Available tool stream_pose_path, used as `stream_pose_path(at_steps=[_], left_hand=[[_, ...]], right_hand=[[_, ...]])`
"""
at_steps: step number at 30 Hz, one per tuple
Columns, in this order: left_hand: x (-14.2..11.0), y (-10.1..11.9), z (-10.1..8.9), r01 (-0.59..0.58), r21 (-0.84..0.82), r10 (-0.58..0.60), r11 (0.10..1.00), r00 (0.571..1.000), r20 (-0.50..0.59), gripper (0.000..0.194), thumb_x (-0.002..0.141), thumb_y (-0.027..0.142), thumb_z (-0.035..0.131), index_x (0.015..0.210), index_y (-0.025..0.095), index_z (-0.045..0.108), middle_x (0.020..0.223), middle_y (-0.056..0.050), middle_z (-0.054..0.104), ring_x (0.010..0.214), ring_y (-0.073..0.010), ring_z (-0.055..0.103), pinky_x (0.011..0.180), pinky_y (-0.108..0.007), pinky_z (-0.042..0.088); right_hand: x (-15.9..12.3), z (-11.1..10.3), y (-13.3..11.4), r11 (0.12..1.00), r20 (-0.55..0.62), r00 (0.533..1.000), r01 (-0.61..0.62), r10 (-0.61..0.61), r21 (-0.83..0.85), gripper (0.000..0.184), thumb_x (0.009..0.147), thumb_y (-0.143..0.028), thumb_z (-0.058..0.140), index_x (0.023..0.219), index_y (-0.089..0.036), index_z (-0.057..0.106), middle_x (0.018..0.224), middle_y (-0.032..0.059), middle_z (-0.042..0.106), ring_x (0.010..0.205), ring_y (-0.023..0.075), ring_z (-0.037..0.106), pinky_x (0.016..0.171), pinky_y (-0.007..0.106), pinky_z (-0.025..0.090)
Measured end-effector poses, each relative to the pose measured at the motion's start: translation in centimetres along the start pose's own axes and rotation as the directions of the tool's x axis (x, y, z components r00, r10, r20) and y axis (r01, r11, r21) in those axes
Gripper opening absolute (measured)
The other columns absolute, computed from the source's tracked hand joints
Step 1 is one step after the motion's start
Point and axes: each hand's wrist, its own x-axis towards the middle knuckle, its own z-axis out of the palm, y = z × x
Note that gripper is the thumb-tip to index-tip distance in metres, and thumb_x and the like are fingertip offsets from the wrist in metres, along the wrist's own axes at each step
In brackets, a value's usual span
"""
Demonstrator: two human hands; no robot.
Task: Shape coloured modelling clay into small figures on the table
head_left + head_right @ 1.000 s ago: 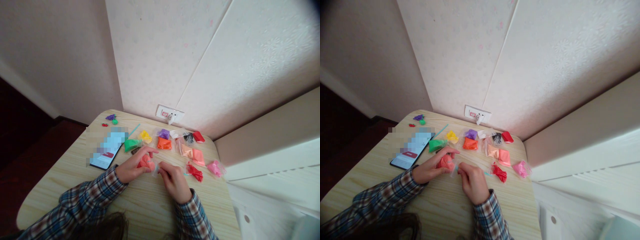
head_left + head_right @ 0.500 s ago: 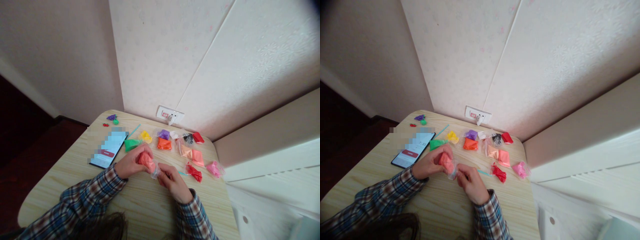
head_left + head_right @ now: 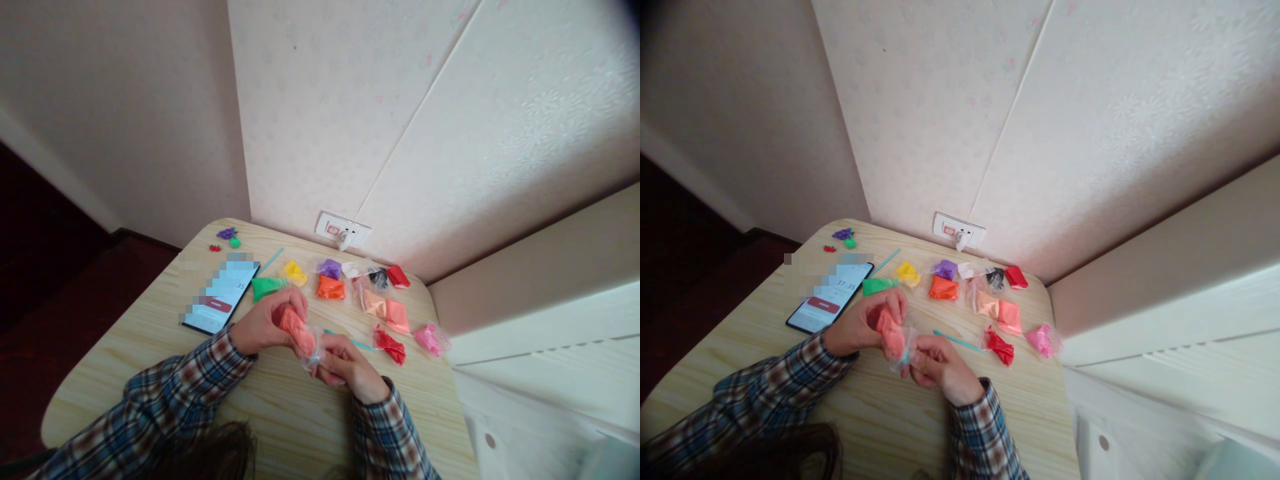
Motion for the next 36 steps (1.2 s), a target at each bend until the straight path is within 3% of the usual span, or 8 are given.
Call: stream_pose_path(at_steps=[9,16,21,28,32,36], left_hand=[[-0.2,-0.2,0.4,0.044,-0.203,-0.042,0.978,0.999,0.012,0.038,0.048,0.026,0.081,0.062,0.016,0.047,0.071,0.003,0.05,0.055,-0.007,0.043,0.05,-0.018,0.034],[-0.5,-0.7,0.9,0.051,-0.43,-0.043,0.902,0.999,0.028,0.046,0.046,0.021,0.082,0.06,0.016,0.039,0.066,0.006,0.047,0.048,-0.0023,0.038,0.042,-0.014,0.028],[-0.6,-0.7,0.7,0.061,-0.516,-0.107,0.855,0.992,-0.061,0.047,0.052,0.024,0.079,0.061,0.017,0.034,0.065,0.007,0.043,0.045,-0.0024,0.038,0.037,-0.014,0.025],[-0.5,-1.0,0.4,0.081,-0.376,-0.122,0.923,0.989,-0.088,0.044,0.052,0.028,0.079,0.065,0.017,0.038,0.071,0.006,0.045,0.048,-0.0034,0.036,0.041,-0.017,0.027],[-0.3,-1.0,0.4,0.066,-0.144,-0.086,0.987,0.987,-0.137,0.041,0.051,0.029,0.08,0.066,0.015,0.045,0.074,0.004,0.046,0.058,-0.0068,0.04,0.051,-0.019,0.031],[-0.1,-1.1,0.2,0.061,-0.005,-0.062,0.998,0.99,-0.13,0.04,0.052,0.033,0.079,0.068,0.015,0.047,0.075,0.002,0.048,0.066,-0.0107,0.044,0.058,-0.022,0.035]], right_hand=[[0.0,0.2,0.1,0.996,0.041,0.999,-0.025,0.022,0.087,0.044,0.075,-0.054,0.056,0.064,-0.012,0.058,0.037,-0.0093,0.033,0.032,0.0019,0.021,0.035,0.02,0.011],[0.3,1.0,0.9,0.986,0.023,0.999,0.044,-0.048,0.16,0.041,0.073,-0.052,0.059,0.064,-0.013,0.059,0.038,-0.0089,0.033,0.032,0.0022,0.021,0.034,0.019,0.013],[-0.4,0.6,0.9,0.956,-0.143,0.971,0.217,-0.191,0.199,0.035,0.075,-0.047,0.059,0.061,-0.016,0.053,0.04,-0.0102,0.025,0.035,0.0035,0.019,0.037,0.02,0.013],[-0.8,0.2,-0.3,0.949,-0.323,0.894,0.31,-0.31,-0.054,0.031,0.082,-0.047,0.049,0.081,-0.017,0.053,0.052,-0.0076,0.027,0.045,0.0072,0.021,0.045,0.022,0.017],[-0.4,0.9,-0.8,0.938,-0.39,0.863,0.234,-0.321,-0.254,0.039,0.072,-0.049,0.062,0.093,-0.02,0.048,0.06,-0.0069,0.031,0.051,0.0081,0.025,0.047,0.021,0.021],[-0.2,1.1,-0.9,0.918,-0.498,0.797,0.171,-0.342,-0.358,0.027,0.075,-0.039,0.061,0.092,-0.023,0.048,0.061,-0.0072,0.033,0.053,0.0083,0.03,0.048,0.02,0.026]])
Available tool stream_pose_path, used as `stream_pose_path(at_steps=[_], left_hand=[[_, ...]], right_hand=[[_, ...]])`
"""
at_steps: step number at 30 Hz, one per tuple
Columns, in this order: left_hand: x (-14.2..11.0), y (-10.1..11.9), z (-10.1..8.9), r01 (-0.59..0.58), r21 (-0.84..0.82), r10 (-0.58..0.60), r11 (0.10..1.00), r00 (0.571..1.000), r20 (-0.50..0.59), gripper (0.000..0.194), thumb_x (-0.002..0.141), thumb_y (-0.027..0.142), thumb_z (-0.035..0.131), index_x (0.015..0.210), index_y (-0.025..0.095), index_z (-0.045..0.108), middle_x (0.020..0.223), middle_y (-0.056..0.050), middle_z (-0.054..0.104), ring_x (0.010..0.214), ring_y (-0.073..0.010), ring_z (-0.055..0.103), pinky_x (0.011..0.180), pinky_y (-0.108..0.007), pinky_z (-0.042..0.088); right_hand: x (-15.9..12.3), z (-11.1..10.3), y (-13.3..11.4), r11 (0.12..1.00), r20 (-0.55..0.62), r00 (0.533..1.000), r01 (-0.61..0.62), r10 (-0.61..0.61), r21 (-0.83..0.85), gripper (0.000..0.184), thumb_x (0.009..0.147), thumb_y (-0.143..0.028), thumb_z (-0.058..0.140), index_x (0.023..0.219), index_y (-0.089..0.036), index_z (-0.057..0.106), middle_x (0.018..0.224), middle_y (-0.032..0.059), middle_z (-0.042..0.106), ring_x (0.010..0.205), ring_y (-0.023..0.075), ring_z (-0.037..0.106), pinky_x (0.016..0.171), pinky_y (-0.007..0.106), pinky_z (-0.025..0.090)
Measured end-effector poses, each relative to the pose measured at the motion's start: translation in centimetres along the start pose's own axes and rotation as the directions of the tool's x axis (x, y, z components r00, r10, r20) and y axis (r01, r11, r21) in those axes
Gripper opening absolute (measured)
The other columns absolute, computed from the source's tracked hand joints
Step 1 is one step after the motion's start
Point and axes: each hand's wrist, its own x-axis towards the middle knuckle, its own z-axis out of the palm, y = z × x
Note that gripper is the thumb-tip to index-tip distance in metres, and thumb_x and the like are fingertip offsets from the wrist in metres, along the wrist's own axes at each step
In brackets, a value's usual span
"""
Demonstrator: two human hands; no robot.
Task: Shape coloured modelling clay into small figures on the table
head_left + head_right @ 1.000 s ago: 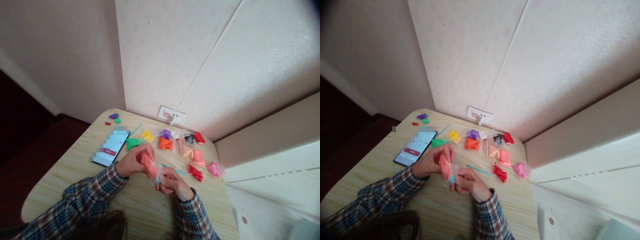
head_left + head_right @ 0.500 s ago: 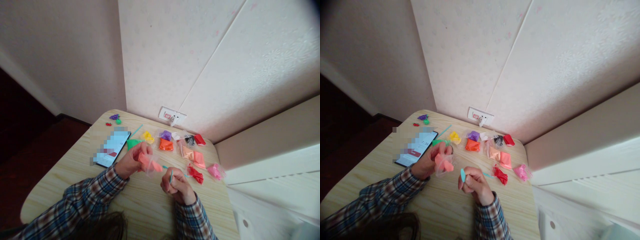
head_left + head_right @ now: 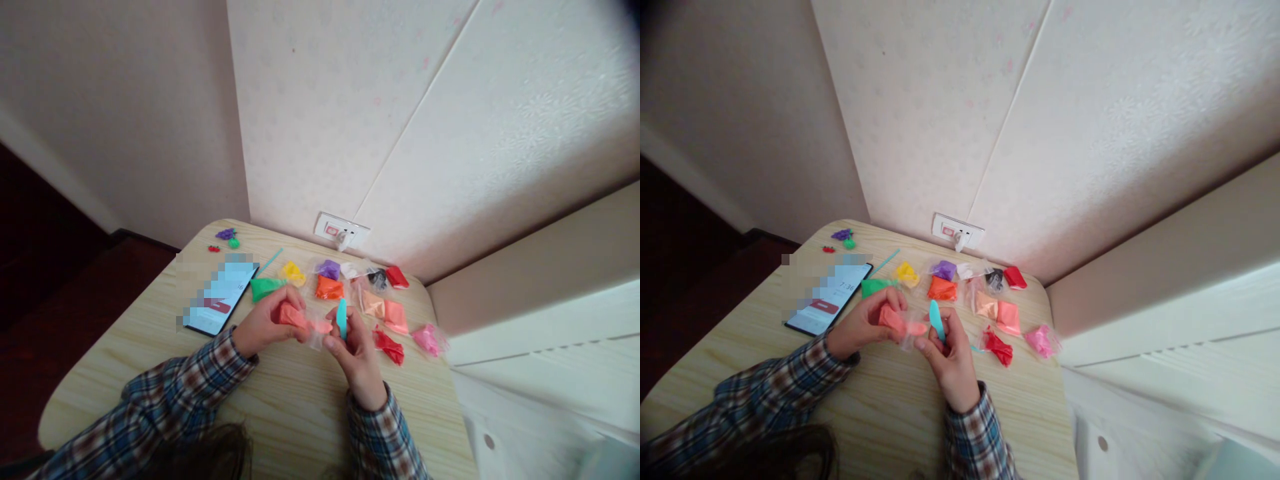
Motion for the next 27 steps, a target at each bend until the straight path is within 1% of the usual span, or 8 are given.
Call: stream_pose_path(at_steps=[4,10,14,17,19,21,24,27], left_hand=[[-0.1,-0.1,0.0,0.028,0.05,-0.028,0.998,1.0,0.007,0.036,0.053,0.027,0.078,0.07,0.015,0.049,0.075,0.003,0.049,0.066,-0.0109,0.046,0.057,-0.022,0.038],[0.0,0.1,0.3,0.153,-0.217,-0.137,0.964,0.987,0.087,0.038,0.056,0.027,0.077,0.075,0.016,0.046,0.072,0.005,0.048,0.05,-0.007,0.05,0.041,-0.019,0.043],[0.1,0.0,0.0,0.11,-0.297,-0.116,0.948,0.993,-0.001,0.037,0.059,0.028,0.075,0.079,0.016,0.046,0.066,0.005,0.052,0.05,-0.0083,0.052,0.041,-0.018,0.042],[0.1,0.0,-0.3,0.082,-0.312,-0.122,0.947,0.986,-0.111,0.036,0.062,0.027,0.073,0.085,0.016,0.047,0.068,0.004,0.055,0.052,-0.0086,0.053,0.043,-0.018,0.04],[0.0,0.0,-0.5,0.094,-0.309,-0.149,0.946,0.976,-0.16,0.041,0.06,0.025,0.074,0.09,0.016,0.048,0.072,0.003,0.055,0.056,-0.009,0.053,0.047,-0.019,0.04],[0.0,0.1,-0.6,0.111,-0.281,-0.169,0.953,0.967,-0.192,0.047,0.057,0.024,0.075,0.095,0.016,0.048,0.079,0.002,0.055,0.062,-0.0104,0.053,0.054,-0.021,0.041],[-0.1,0.0,-0.7,0.135,-0.193,-0.173,0.972,0.965,-0.196,0.051,0.053,0.024,0.077,0.097,0.016,0.05,0.083,0.001,0.055,0.07,-0.0131,0.053,0.062,-0.024,0.042],[-0.1,-0.2,-0.7,0.139,-0.106,-0.155,0.985,0.975,-0.157,0.048,0.054,0.027,0.076,0.093,0.016,0.052,0.083,0.0,0.054,0.074,-0.0151,0.052,0.066,-0.026,0.042]], right_hand=[[0.2,-0.4,0.4,0.987,-0.055,0.998,0.028,-0.037,-0.157,0.018,0.076,-0.035,0.06,0.083,-0.02,0.054,0.06,-0.0061,0.038,0.055,0.0087,0.034,0.05,0.021,0.028],[0.2,-1.6,1.0,0.988,-0.256,0.965,0.017,-0.056,-0.154,0.02,0.075,-0.036,0.06,0.082,-0.018,0.055,0.057,-0.0066,0.038,0.051,0.0077,0.033,0.047,0.02,0.027],[0.3,-2.9,1.2,0.986,-0.352,0.932,0.028,-0.086,-0.167,0.022,0.078,-0.038,0.056,0.086,-0.018,0.055,0.058,-0.0063,0.038,0.049,0.0071,0.032,0.045,0.019,0.027],[0.6,-3.3,1.1,0.947,-0.238,0.969,-0.01,-0.071,-0.322,0.022,0.079,-0.038,0.055,0.079,-0.017,0.057,0.057,-0.0054,0.042,0.05,0.008,0.037,0.048,0.02,0.031],[0.8,-3.0,1.2,0.874,-0.091,0.996,-0.041,-0.004,-0.484,0.022,0.079,-0.037,0.055,0.074,-0.017,0.058,0.056,-0.0039,0.048,0.052,0.0093,0.042,0.05,0.02,0.032],[0.9,-2.4,1.4,0.773,0.007,0.998,-0.047,0.066,-0.633,0.02,0.079,-0.035,0.055,0.071,-0.017,0.059,0.057,-0.0027,0.053,0.054,0.0105,0.046,0.05,0.021,0.032],[0.8,-1.5,1.9,0.651,0.029,0.995,-0.041,0.097,-0.758,0.017,0.08,-0.033,0.054,0.071,-0.019,0.058,0.059,-0.002,0.057,0.056,0.0126,0.051,0.051,0.021,0.031],[0.7,-1.3,2.1,0.611,0.0,0.994,-0.068,0.11,-0.789,0.016,0.08,-0.035,0.055,0.076,-0.02,0.057,0.061,-0.0016,0.059,0.06,0.0148,0.055,0.053,0.022,0.032]])
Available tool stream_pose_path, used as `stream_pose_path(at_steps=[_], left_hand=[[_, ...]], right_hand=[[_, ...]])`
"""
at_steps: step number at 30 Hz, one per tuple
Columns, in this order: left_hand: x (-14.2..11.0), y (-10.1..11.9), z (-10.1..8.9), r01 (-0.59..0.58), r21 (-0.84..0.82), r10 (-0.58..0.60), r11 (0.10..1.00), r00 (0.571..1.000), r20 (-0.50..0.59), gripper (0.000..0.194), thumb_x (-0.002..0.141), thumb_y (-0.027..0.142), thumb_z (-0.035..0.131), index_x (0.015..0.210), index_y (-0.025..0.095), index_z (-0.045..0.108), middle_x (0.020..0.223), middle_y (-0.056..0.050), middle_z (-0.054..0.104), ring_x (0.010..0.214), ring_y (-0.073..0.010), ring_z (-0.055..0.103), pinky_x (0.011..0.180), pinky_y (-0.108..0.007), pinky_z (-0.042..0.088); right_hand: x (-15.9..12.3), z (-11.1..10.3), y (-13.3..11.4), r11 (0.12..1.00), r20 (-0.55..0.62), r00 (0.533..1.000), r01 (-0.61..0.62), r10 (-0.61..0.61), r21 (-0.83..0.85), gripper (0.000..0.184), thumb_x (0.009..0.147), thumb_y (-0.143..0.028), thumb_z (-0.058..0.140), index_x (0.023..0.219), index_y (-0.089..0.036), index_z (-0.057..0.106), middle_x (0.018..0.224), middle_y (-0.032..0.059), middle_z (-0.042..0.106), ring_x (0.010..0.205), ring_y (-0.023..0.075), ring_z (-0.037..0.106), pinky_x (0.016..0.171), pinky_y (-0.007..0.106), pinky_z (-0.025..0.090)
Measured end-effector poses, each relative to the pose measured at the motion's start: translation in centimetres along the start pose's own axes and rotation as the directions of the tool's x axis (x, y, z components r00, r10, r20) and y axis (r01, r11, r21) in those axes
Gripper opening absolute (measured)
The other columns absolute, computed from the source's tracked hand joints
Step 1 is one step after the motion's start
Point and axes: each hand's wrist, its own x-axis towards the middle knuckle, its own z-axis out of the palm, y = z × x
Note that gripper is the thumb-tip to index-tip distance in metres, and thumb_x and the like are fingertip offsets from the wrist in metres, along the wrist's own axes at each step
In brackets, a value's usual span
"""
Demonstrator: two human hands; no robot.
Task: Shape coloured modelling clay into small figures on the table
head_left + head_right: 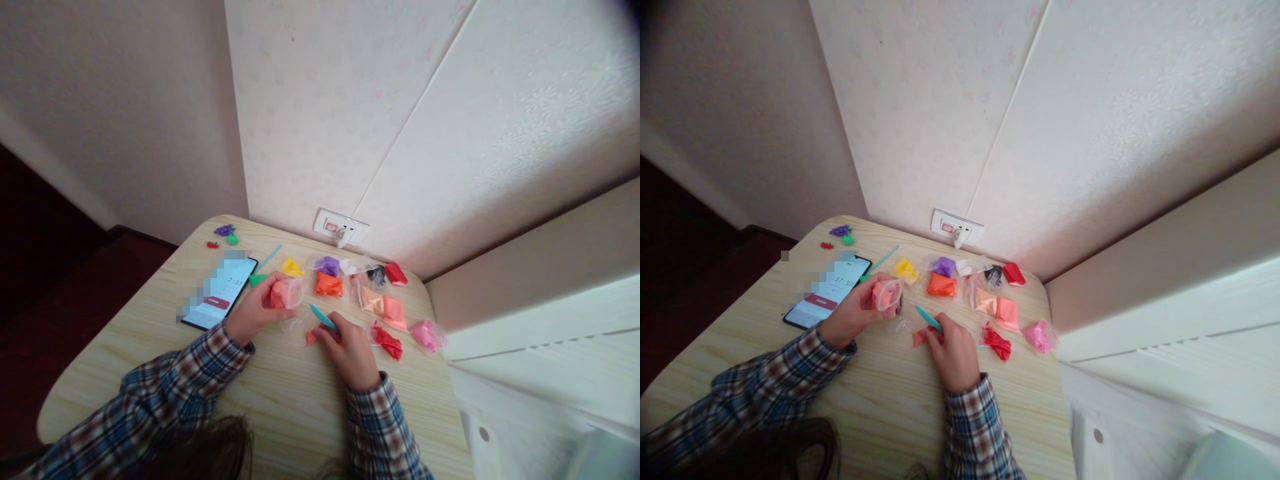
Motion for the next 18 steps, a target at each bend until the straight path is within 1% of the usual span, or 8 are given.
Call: stream_pose_path(at_steps=[2,4,6,8,10,12,15,18], left_hand=[[0.1,0.0,0.0,-0.027,0.069,0.025,0.997,0.999,0.027,0.047,0.053,0.029,0.076,0.092,0.016,0.052,0.084,-0.001,0.054,0.077,-0.0168,0.051,0.07,-0.028,0.042],[0.1,0.1,0.1,-0.066,0.148,0.056,0.987,0.996,0.068,0.046,0.053,0.029,0.075,0.09,0.015,0.052,0.086,-0.002,0.054,0.082,-0.0186,0.051,0.074,-0.029,0.042],[0.1,0.3,0.2,-0.102,0.23,0.077,0.968,0.99,0.118,0.042,0.056,0.029,0.072,0.091,0.015,0.051,0.087,-0.002,0.054,0.084,-0.0198,0.051,0.077,-0.03,0.042],[-0.1,0.5,0.3,-0.127,0.3,0.084,0.945,0.984,0.154,0.039,0.06,0.03,0.068,0.092,0.016,0.05,0.088,-0.003,0.054,0.084,-0.0198,0.052,0.076,-0.031,0.043],[-0.2,0.6,0.3,-0.143,0.36,0.086,0.922,0.982,0.169,0.039,0.062,0.029,0.066,0.094,0.016,0.047,0.089,-0.002,0.053,0.081,-0.0188,0.053,0.073,-0.03,0.045],[-0.3,0.5,0.2,-0.168,0.416,0.104,0.894,0.979,0.173,0.041,0.063,0.029,0.067,0.095,0.017,0.046,0.088,-0.002,0.053,0.078,-0.018,0.054,0.071,-0.029,0.045],[-0.3,0.3,0.1,-0.218,0.49,0.134,0.844,0.97,0.202,0.039,0.064,0.029,0.067,0.095,0.017,0.047,0.091,-0.003,0.055,0.082,-0.019,0.055,0.074,-0.03,0.045],[-0.3,0.2,0.1,-0.277,0.508,0.143,0.815,0.947,0.287,0.038,0.067,0.029,0.067,0.099,0.016,0.051,0.103,-0.007,0.059,0.094,-0.0214,0.056,0.084,-0.033,0.043]], right_hand=[[-0.1,-0.3,0.1,1.0,-0.029,1.0,-0.011,0.011,0.022,0.019,0.08,-0.038,0.054,0.084,-0.02,0.056,0.063,-0.0013,0.06,0.061,0.0154,0.056,0.054,0.022,0.034],[-0.2,-0.8,0.2,0.997,-0.101,0.995,0.025,-0.017,0.073,0.02,0.086,-0.038,0.046,0.087,-0.019,0.053,0.065,-0.0007,0.059,0.061,0.0148,0.055,0.055,0.023,0.035],[-0.3,-1.5,0.1,0.986,-0.186,0.979,0.11,-0.087,0.122,0.025,0.091,-0.033,0.034,0.081,-0.019,0.052,0.065,-0.0001,0.057,0.06,0.0136,0.054,0.056,0.022,0.035],[-0.5,-2.1,0.0,0.967,-0.241,0.956,0.208,-0.169,0.146,0.03,0.092,-0.029,0.03,0.077,-0.018,0.053,0.066,0.0007,0.056,0.062,0.0131,0.053,0.057,0.022,0.036],[-0.7,-2.5,-0.1,0.95,-0.244,0.94,0.28,-0.24,0.142,0.028,0.091,-0.028,0.034,0.076,-0.018,0.055,0.067,0.0015,0.057,0.064,0.0134,0.053,0.059,0.022,0.037],[-0.8,-2.6,-0.1,0.942,-0.231,0.932,0.313,-0.279,0.121,0.026,0.09,-0.027,0.037,0.076,-0.018,0.058,0.068,0.0018,0.058,0.066,0.0138,0.055,0.06,0.022,0.038],[-0.7,-2.5,0.1,0.949,-0.224,0.932,0.307,-0.284,0.075,0.025,0.089,-0.027,0.04,0.075,-0.018,0.059,0.068,0.0018,0.059,0.066,0.0138,0.056,0.06,0.022,0.039],[-0.7,-2.3,0.1,0.959,-0.214,0.939,0.282,-0.27,0.027,0.024,0.089,-0.027,0.041,0.077,-0.018,0.059,0.069,0.0021,0.061,0.066,0.014,0.057,0.06,0.023,0.039]])
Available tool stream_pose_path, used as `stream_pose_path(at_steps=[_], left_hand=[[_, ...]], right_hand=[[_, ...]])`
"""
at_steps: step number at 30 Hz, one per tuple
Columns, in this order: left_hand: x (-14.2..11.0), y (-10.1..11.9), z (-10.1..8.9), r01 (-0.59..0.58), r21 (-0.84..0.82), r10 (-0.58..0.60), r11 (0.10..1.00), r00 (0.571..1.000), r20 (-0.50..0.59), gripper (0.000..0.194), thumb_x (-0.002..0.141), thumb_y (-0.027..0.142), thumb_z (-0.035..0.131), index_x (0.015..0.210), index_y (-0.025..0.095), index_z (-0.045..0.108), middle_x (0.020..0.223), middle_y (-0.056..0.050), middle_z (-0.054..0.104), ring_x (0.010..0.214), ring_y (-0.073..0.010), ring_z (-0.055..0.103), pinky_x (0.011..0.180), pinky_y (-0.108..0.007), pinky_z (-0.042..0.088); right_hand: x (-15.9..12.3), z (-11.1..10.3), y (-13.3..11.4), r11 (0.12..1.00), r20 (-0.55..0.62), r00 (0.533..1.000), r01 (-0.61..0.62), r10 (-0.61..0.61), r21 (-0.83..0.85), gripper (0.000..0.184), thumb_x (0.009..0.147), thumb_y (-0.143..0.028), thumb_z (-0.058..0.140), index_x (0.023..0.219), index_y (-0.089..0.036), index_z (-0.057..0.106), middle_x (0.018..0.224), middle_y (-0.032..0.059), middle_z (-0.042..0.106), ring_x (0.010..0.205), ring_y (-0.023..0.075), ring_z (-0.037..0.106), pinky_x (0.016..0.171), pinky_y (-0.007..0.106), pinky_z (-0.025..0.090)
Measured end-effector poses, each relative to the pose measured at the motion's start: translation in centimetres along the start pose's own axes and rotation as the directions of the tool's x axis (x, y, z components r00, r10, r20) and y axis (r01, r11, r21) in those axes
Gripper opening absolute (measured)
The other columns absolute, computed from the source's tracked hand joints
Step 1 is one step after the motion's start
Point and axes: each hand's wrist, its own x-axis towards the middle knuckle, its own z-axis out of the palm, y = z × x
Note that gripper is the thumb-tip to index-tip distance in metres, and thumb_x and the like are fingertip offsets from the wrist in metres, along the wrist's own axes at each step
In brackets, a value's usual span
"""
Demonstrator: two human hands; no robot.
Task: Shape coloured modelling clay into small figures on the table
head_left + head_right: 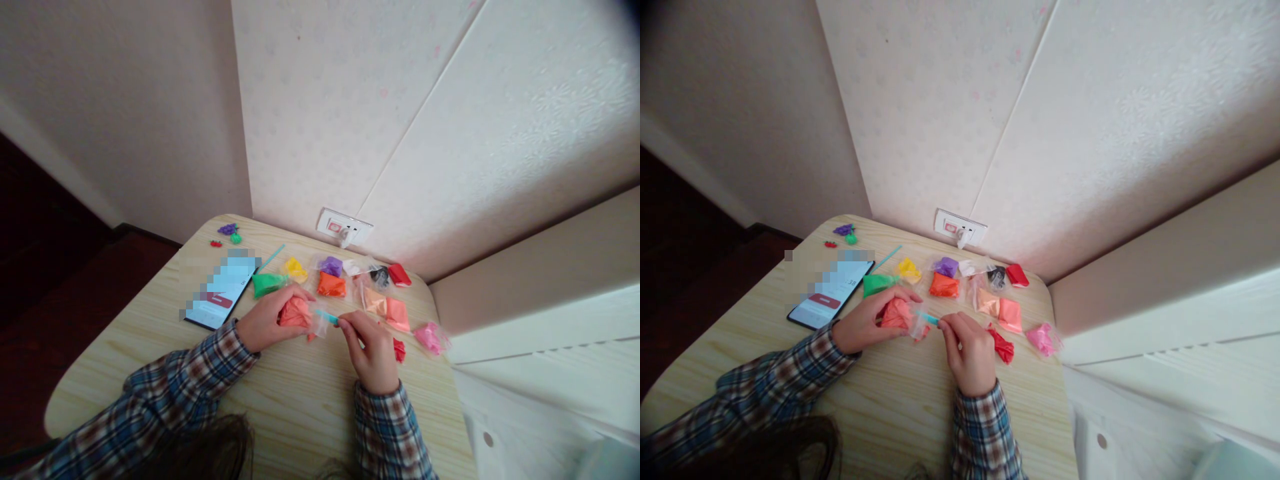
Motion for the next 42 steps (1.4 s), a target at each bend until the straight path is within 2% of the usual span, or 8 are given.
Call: stream_pose_path(at_steps=[7,11,16,22,30,36,39,42], left_hand=[[-0.2,-0.2,0.2,0.001,0.091,-0.008,0.996,0.997,0.076,0.046,0.067,0.03,0.067,0.111,0.018,0.056,0.108,-0.007,0.064,0.096,-0.022,0.058,0.086,-0.033,0.043],[-0.3,-0.6,0.2,-0.029,0.1,0.022,0.995,0.997,0.075,0.052,0.07,0.03,0.065,0.119,0.018,0.052,0.114,-0.008,0.062,0.1,-0.0225,0.056,0.09,-0.033,0.041],[-0.2,-0.9,0.1,-0.034,0.13,0.022,0.991,0.995,0.094,0.058,0.073,0.032,0.063,0.127,0.019,0.045,0.109,-0.007,0.064,0.094,-0.0213,0.058,0.087,-0.033,0.043],[-0.3,-1.0,0.2,-0.109,0.134,0.092,0.985,0.987,0.132,0.047,0.08,0.024,0.051,0.126,0.015,0.046,0.114,-0.011,0.061,0.1,-0.0221,0.057,0.09,-0.034,0.042],[-0.4,-0.7,0.5,-0.147,0.073,0.139,0.986,0.985,0.1,0.036,0.084,0.03,0.045,0.116,0.017,0.054,0.115,-0.01,0.061,0.103,-0.0222,0.057,0.092,-0.033,0.042],[-0.3,-0.2,0.6,-0.118,0.127,0.107,0.985,0.99,0.091,0.036,0.087,0.031,0.039,0.119,0.018,0.048,0.095,-0.006,0.066,0.09,-0.0202,0.06,0.082,-0.029,0.043],[-0.4,-0.2,0.7,-0.11,0.149,0.097,0.983,0.991,0.094,0.037,0.088,0.031,0.037,0.12,0.016,0.045,0.09,-0.007,0.065,0.084,-0.0203,0.061,0.077,-0.028,0.043],[-0.6,-0.3,0.9,-0.117,0.128,0.103,0.985,0.989,0.106,0.037,0.088,0.033,0.034,0.119,0.016,0.044,0.088,-0.007,0.065,0.082,-0.0205,0.061,0.075,-0.028,0.042]], right_hand=[[-0.1,0.4,-0.1,0.999,0.026,1.0,-0.003,0.004,-0.036,0.02,0.089,-0.027,0.041,0.08,-0.019,0.058,0.073,0.0034,0.063,0.067,0.015,0.058,0.062,0.024,0.04],[-0.1,0.5,-0.1,1.0,0.041,0.999,-0.02,0.02,-0.007,0.02,0.088,-0.026,0.042,0.08,-0.019,0.058,0.072,0.0026,0.063,0.064,0.0141,0.058,0.058,0.022,0.039],[-0.1,0.6,-0.1,1.0,0.047,0.999,-0.026,0.026,0.002,0.021,0.088,-0.028,0.042,0.079,-0.018,0.059,0.071,0.003,0.064,0.063,0.0141,0.058,0.056,0.022,0.04],[0.0,0.9,-0.3,0.999,0.109,0.994,-0.019,0.015,0.038,0.023,0.088,-0.026,0.04,0.076,-0.019,0.058,0.068,0.0029,0.062,0.063,0.0149,0.058,0.058,0.023,0.039],[0.1,1.3,-1.3,0.994,0.143,0.989,-0.034,0.019,0.102,0.025,0.087,-0.023,0.04,0.064,-0.02,0.05,0.056,-0.0019,0.052,0.052,0.0122,0.05,0.05,0.022,0.033],[-0.3,1.6,-1.7,0.997,0.049,0.997,-0.066,0.064,0.043,0.023,0.089,-0.025,0.036,0.073,-0.019,0.051,0.062,0.0004,0.055,0.056,0.0135,0.052,0.053,0.023,0.034],[-0.4,1.9,-1.9,0.998,0.05,0.997,-0.064,0.064,-0.004,0.022,0.088,-0.022,0.036,0.07,-0.019,0.048,0.059,-0.0001,0.053,0.053,0.0134,0.05,0.051,0.023,0.032],[-0.3,2.3,-2.1,0.997,0.072,0.996,-0.062,0.059,0.045,0.021,0.085,-0.018,0.036,0.067,-0.02,0.047,0.058,-0.001,0.052,0.053,0.0128,0.049,0.051,0.022,0.032]])
